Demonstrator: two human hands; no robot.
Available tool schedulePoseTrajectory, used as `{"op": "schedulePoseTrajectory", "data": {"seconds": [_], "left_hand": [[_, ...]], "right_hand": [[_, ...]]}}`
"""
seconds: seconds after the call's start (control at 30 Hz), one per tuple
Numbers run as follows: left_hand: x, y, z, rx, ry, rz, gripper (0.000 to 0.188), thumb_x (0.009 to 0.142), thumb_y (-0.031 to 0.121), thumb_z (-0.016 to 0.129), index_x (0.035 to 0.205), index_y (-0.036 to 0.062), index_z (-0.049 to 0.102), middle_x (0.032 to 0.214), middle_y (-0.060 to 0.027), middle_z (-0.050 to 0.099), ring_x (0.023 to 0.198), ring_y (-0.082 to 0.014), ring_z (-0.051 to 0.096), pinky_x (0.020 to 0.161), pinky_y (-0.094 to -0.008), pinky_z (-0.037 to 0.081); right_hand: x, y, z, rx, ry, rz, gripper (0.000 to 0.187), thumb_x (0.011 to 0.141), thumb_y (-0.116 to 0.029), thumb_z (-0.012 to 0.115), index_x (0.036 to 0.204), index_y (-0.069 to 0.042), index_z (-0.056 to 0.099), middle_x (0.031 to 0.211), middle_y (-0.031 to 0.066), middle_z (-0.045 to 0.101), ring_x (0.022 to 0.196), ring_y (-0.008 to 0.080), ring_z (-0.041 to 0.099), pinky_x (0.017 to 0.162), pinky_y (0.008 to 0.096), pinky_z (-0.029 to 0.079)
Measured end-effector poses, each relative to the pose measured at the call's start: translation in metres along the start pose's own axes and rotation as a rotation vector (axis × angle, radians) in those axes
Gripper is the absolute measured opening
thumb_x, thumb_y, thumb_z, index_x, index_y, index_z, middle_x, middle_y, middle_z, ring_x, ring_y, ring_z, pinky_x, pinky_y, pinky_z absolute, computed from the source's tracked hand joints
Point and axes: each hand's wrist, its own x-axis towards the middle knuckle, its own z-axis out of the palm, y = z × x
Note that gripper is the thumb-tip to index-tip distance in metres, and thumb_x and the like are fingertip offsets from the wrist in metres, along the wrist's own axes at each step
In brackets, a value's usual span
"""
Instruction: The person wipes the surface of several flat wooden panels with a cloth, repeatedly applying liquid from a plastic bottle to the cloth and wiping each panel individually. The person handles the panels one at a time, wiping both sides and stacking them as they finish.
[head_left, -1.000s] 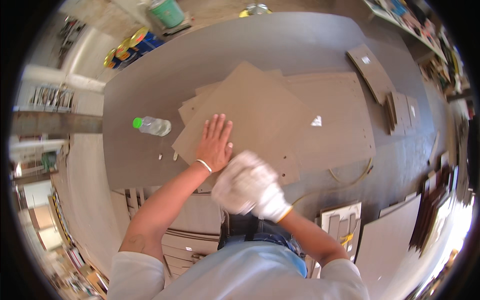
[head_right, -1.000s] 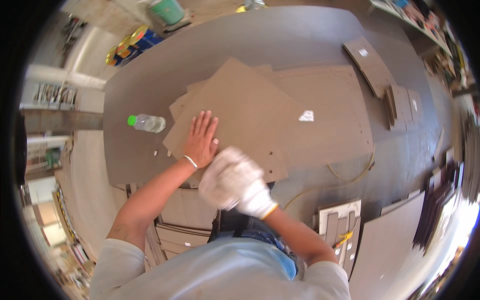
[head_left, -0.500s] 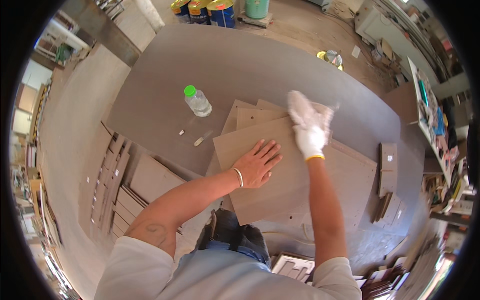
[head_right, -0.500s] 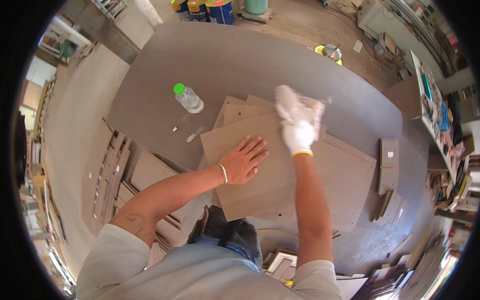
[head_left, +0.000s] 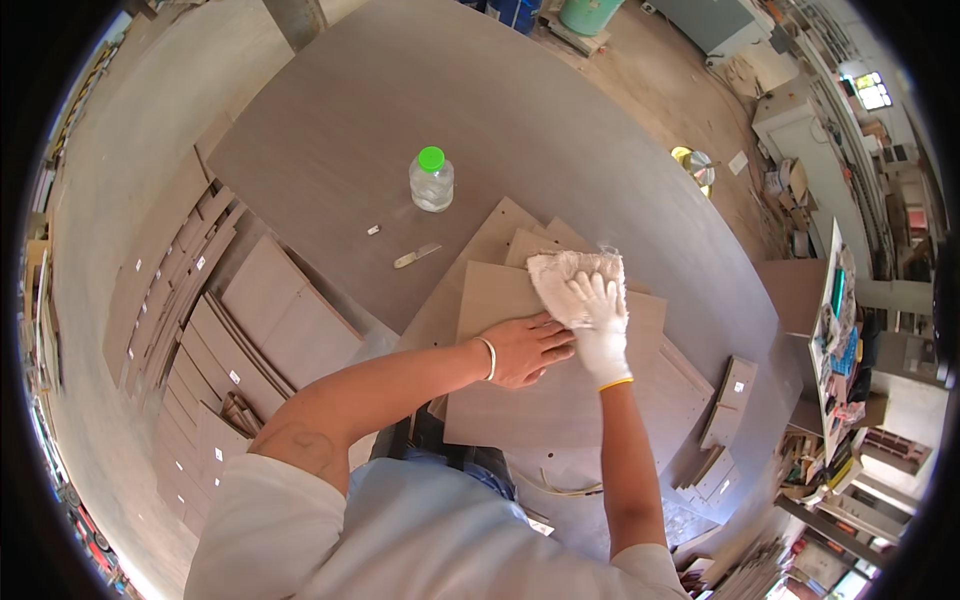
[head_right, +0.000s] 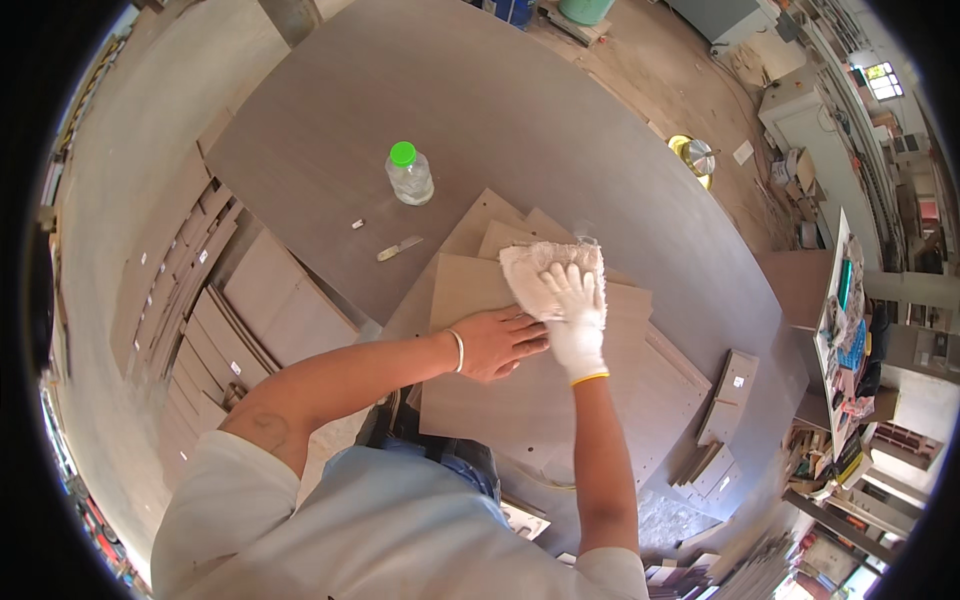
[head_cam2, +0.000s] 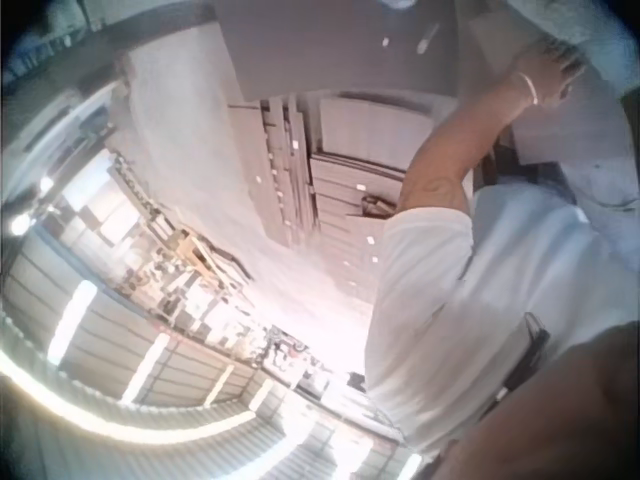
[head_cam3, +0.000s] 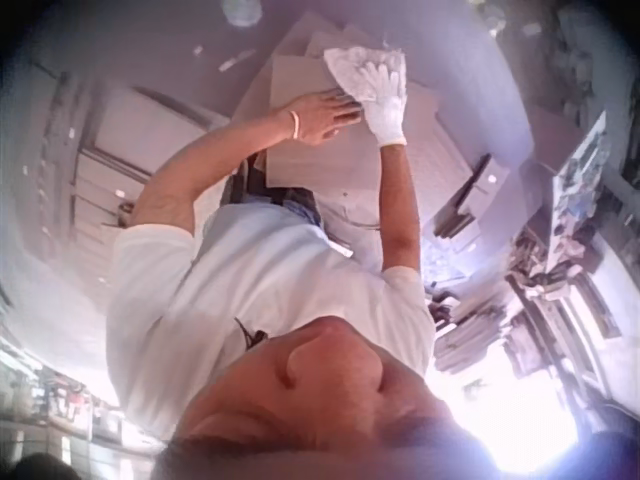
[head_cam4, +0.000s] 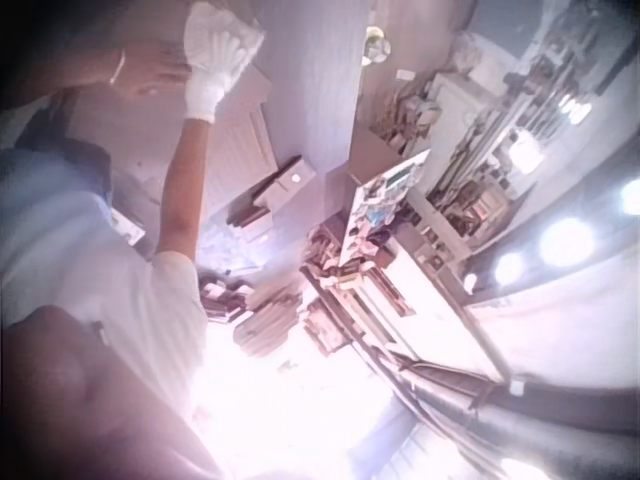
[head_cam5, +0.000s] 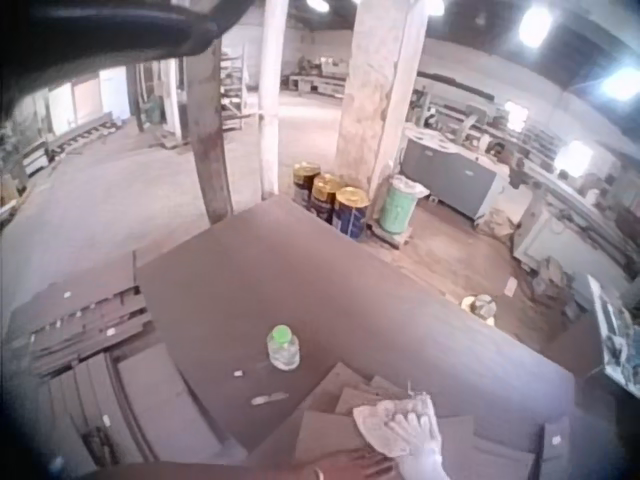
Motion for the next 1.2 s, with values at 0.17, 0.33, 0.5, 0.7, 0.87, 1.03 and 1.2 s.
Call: {"op": "schedulePoseTrajectory", "data": {"seconds": [0.17,0.33,0.5,0.7,0.87,1.03,1.2], "left_hand": [[0.003,0.075,0.010,0.067,0.039,-0.409,0.069,0.103,0.041,0.055,0.161,0.0054,0.048,0.175,-0.0174,0.031,0.165,-0.0338,0.020,0.134,-0.0557,0.011],[0.007,0.092,0.034,-0.101,-0.095,-0.347,0.069,0.104,0.043,0.053,0.161,0.0045,0.047,0.173,-0.0177,0.034,0.164,-0.0361,0.023,0.134,-0.0565,0.010],[-0.004,0.088,0.049,-0.006,0.243,-0.286,0.061,0.105,0.039,0.053,0.157,0.0073,0.053,0.169,-0.0154,0.042,0.161,-0.0331,0.030,0.135,-0.0546,0.011],[0.008,0.083,0.056,-0.150,0.084,-0.230,0.068,0.104,0.038,0.053,0.164,0.0077,0.041,0.176,-0.0186,0.029,0.165,-0.0339,0.021,0.135,-0.0533,0.012],[0.001,0.086,0.090,-0.245,0.516,-0.224,0.064,0.103,0.034,0.054,0.161,0.0100,0.044,0.171,-0.0223,0.035,0.160,-0.0374,0.032,0.132,-0.0507,0.023],[0.009,0.089,0.026,-0.358,-0.024,-0.389,0.056,0.098,0.032,0.062,0.150,0.0111,0.059,0.145,-0.0132,0.061,0.143,-0.0306,0.051,0.121,-0.0477,0.039],[-0.002,0.092,0.051,-0.118,0.301,-0.316,0.060,0.097,0.032,0.062,0.153,0.0113,0.057,0.152,-0.0141,0.058,0.146,-0.0311,0.049,0.126,-0.0498,0.035]], "right_hand": [[-0.039,0.053,-0.034,-0.009,-0.004,0.613,0.049,0.105,-0.013,0.054,0.154,-0.009,0.053,0.160,0.0138,0.049,0.151,0.0345,0.040,0.126,0.0401,0.036],[0.003,-0.051,0.003,0.401,0.363,0.446,0.046,0.107,-0.019,0.051,0.150,-0.002,0.053,0.147,0.0160,0.058,0.144,0.0345,0.049,0.128,0.0481,0.032],[-0.021,0.006,0.005,0.197,0.225,0.279,0.047,0.100,-0.014,0.059,0.147,-0.009,0.063,0.145,0.0170,0.060,0.137,0.0399,0.054,0.121,0.0496,0.039],[0.062,-0.086,0.008,0.304,-0.270,0.249,0.045,0.098,-0.026,0.065,0.139,-0.006,0.064,0.129,0.0196,0.066,0.117,0.0412,0.063,0.100,0.0492,0.051],[0.056,-0.153,-0.001,0.323,-0.043,-0.761,0.023,0.087,-0.030,0.070,0.096,-0.010,0.076,0.103,0.0111,0.073,0.109,0.0305,0.068,0.097,0.0460,0.053],[0.103,-0.109,-0.003,0.204,0.032,-0.310,0.026,0.090,-0.026,0.068,0.110,-0.010,0.073,0.108,0.0105,0.072,0.114,0.0326,0.065,0.097,0.0450,0.053],[0.101,-0.112,-0.002,-0.252,-0.167,-0.579,0.023,0.089,-0.017,0.064,0.111,-0.016,0.070,0.119,0.0026,0.064,0.117,0.0268,0.058,0.110,0.0413,0.045]]}}
